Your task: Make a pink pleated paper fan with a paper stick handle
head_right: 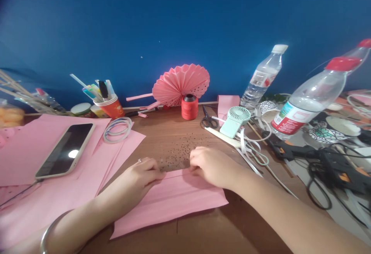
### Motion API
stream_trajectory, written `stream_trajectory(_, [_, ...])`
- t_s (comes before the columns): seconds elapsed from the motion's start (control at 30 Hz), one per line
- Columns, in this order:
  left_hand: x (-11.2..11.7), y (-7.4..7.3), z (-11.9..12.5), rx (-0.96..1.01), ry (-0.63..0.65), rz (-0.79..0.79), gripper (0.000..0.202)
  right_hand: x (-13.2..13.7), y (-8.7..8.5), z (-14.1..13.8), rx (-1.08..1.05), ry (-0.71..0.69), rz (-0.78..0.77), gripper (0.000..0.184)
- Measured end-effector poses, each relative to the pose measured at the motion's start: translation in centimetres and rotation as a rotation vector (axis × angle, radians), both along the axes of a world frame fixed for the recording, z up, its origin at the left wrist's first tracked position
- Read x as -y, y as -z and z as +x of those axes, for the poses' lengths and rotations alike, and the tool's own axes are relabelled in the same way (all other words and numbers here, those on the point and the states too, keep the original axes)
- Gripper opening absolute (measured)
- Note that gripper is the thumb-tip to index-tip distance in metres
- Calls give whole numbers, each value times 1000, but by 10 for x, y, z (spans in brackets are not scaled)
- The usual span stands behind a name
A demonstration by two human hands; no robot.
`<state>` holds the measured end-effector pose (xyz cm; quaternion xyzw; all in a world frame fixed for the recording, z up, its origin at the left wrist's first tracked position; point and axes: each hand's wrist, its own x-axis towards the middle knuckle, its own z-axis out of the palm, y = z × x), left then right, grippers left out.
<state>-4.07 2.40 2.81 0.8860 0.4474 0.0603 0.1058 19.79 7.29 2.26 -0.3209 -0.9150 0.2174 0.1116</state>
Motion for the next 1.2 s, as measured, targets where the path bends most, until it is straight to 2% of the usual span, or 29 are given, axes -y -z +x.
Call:
stream_trajectory(0.3, [2,-2,1,-30,-13,9,27,-11,1,15,-16,25,-68,14])
stream_trajectory(0.47, [10,-9,2,-223,-51,27,24,-15,3,17,-24,35,-78,16])
stream_trajectory(0.6, [23,-9,-3,-437,-156,77,31,-16,3,16,-19,51,-99,16])
stream_trajectory(0.77, [32,1,-10,-485,-248,88,30,-17,-2,19,6,57,-129,16])
stream_trajectory(0.9, [31,-4,-7,-496,-249,140,30,-21,-7,25,47,40,-138,16])
stream_trajectory(1.03, [28,-12,4,-472,-124,230,34,-13,-9,18,98,36,23,20])
stream_trajectory(1.13, [27,-12,11,-382,-36,243,49,3,-7,3,166,89,235,24])
stream_trajectory(1.2, [26,-9,14,-344,-8,259,53,14,-4,-7,185,68,305,19])
